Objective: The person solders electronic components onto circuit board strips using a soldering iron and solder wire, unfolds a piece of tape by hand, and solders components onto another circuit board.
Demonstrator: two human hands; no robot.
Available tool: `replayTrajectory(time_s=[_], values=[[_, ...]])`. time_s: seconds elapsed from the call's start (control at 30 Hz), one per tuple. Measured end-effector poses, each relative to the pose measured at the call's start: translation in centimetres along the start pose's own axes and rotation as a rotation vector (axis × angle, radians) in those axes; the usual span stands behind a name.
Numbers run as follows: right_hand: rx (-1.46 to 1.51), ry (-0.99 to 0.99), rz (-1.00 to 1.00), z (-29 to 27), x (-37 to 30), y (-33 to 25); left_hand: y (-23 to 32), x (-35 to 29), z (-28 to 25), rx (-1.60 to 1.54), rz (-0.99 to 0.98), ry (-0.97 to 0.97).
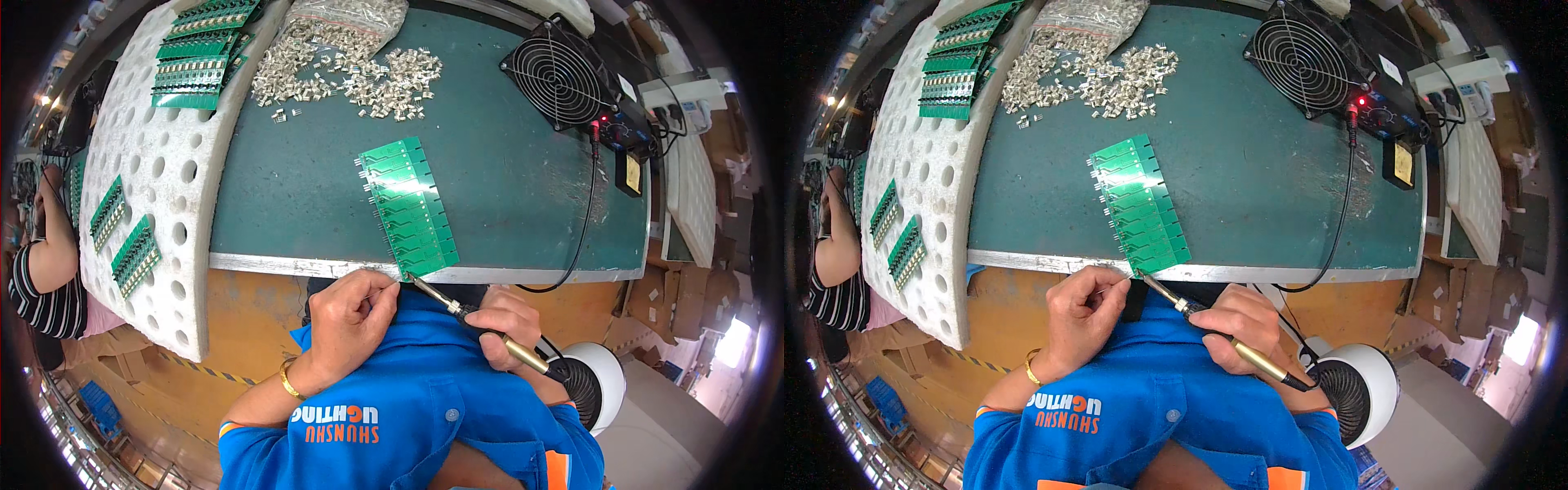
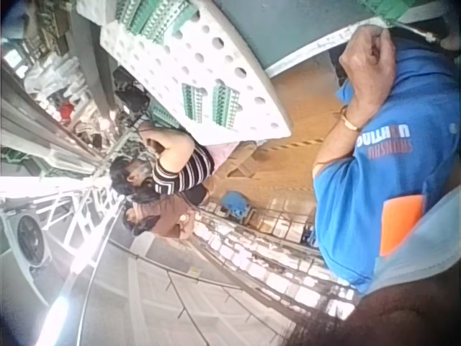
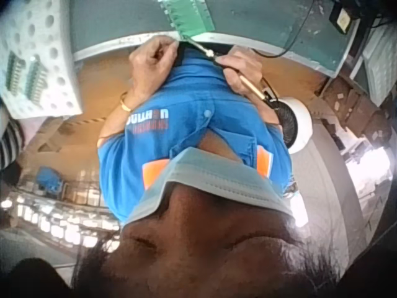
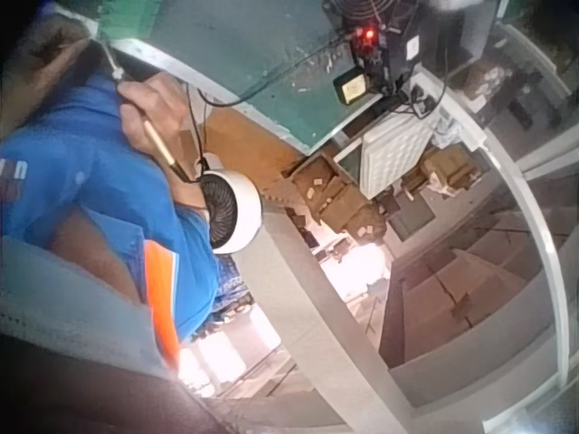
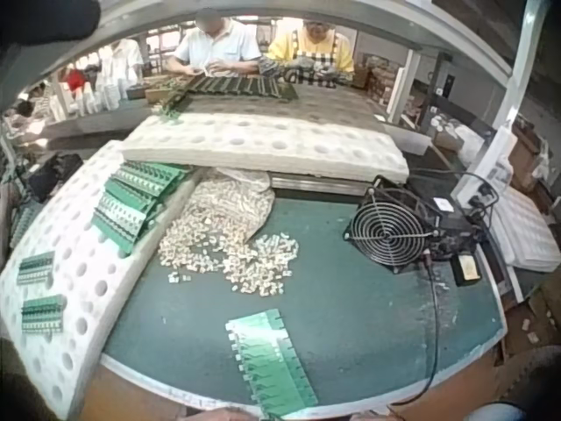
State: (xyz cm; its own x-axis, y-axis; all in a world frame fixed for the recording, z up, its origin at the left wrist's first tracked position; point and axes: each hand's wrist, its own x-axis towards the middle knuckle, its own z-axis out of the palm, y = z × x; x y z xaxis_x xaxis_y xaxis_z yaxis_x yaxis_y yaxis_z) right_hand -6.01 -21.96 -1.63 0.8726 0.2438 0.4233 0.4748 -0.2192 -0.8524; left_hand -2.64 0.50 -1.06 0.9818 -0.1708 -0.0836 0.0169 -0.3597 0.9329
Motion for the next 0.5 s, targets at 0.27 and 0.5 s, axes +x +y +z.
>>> replayTrajectory(time_s=[0.27,0.5], values=[[-0.011,-0.032,-0.059,-0.09,-0.02,0.03,-0.09,0.14,0.5,-0.011,0.036,0.032],[-0.014,-0.019,-0.056,-0.1,-0.11,0.11,-0.11,-0.06,-0.04,-0.044,-0.027,0.005]])
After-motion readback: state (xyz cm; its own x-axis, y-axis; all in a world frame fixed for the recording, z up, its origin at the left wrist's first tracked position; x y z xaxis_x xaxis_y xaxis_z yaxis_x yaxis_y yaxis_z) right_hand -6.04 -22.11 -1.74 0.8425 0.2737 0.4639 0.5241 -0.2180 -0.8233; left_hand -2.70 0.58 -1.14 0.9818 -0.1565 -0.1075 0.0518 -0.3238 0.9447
